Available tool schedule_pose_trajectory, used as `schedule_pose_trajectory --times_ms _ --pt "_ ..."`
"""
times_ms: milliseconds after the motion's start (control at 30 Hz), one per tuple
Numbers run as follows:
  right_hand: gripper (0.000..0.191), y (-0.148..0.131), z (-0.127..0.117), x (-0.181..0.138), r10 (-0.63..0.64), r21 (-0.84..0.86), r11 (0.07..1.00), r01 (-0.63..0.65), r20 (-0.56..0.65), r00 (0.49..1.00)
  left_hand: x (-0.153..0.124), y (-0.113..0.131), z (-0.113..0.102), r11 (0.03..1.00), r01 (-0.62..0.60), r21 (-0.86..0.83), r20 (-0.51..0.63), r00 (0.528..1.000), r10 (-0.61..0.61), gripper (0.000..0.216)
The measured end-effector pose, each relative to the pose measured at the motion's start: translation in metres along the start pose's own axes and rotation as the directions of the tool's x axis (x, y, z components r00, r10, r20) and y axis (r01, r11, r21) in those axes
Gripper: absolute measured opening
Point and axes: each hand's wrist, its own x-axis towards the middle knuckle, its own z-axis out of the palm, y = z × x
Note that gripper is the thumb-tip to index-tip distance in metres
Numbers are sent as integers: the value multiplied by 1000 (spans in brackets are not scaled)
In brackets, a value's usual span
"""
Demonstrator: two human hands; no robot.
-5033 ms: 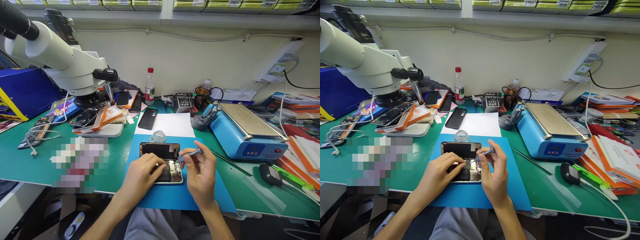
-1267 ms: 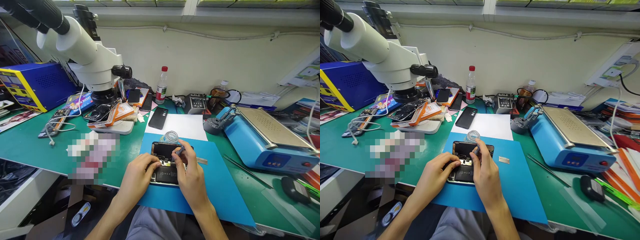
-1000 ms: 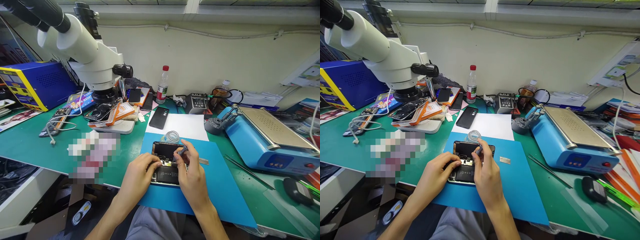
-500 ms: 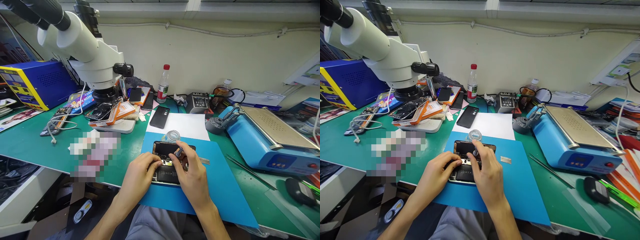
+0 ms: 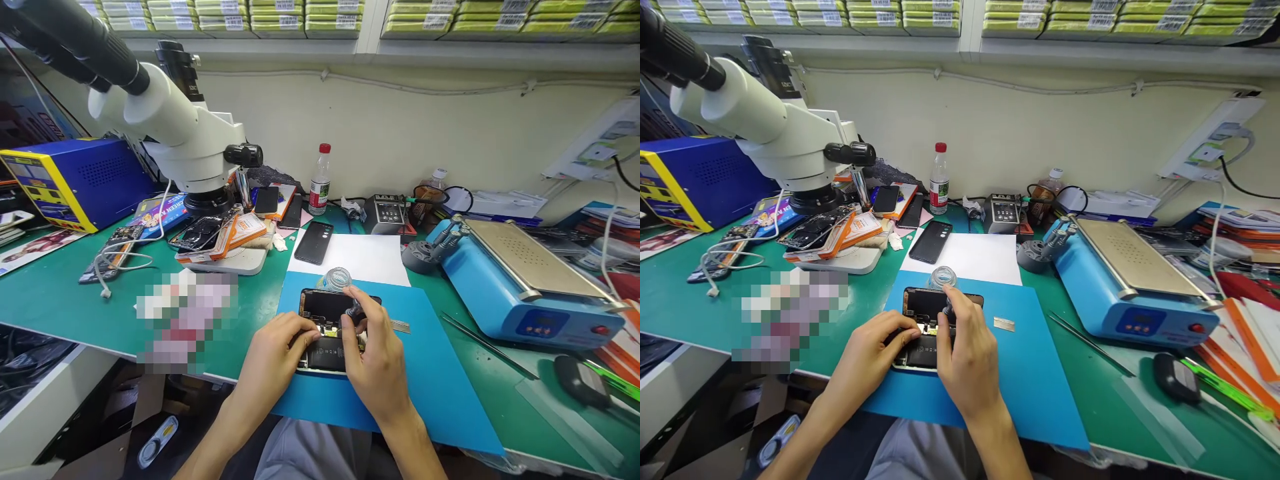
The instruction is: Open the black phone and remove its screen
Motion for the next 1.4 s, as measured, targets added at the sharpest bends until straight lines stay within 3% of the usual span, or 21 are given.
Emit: schedule_pose_trajectory --times_ms 233,433,800,900,1033,1167,1300,1400 --pt "51 -1 1 -2 84 88 993 -82 -21 996 -8 15 -3 972 -154 179 -45 985 164 13" --pt "45 -3 -3 -6 261 307 928 -211 -131 956 8 15 5 990 -107 89 34 994 105 12" --pt "44 -4 -5 -8 206 334 927 -171 -72 976 7 9 14 984 -138 109 62 989 132 14" --pt "45 -5 -4 -7 246 380 907 -184 -121 962 7 9 17 977 -160 137 75 986 151 14" --pt "43 -5 -8 -4 372 457 866 -203 -318 872 5 11 12 972 -181 147 82 982 170 17" --pt "42 2 -33 -4 443 489 849 -202 -448 776 15 26 -20 959 -238 157 53 971 233 18" --pt "45 22 -71 -14 557 486 805 -341 -421 716 63 64 -52 894 -358 269 37 931 362 15" --pt "54 39 -89 -21 695 589 688 -423 -368 618 119 98 -44 842 -445 306 239 892 384 15"
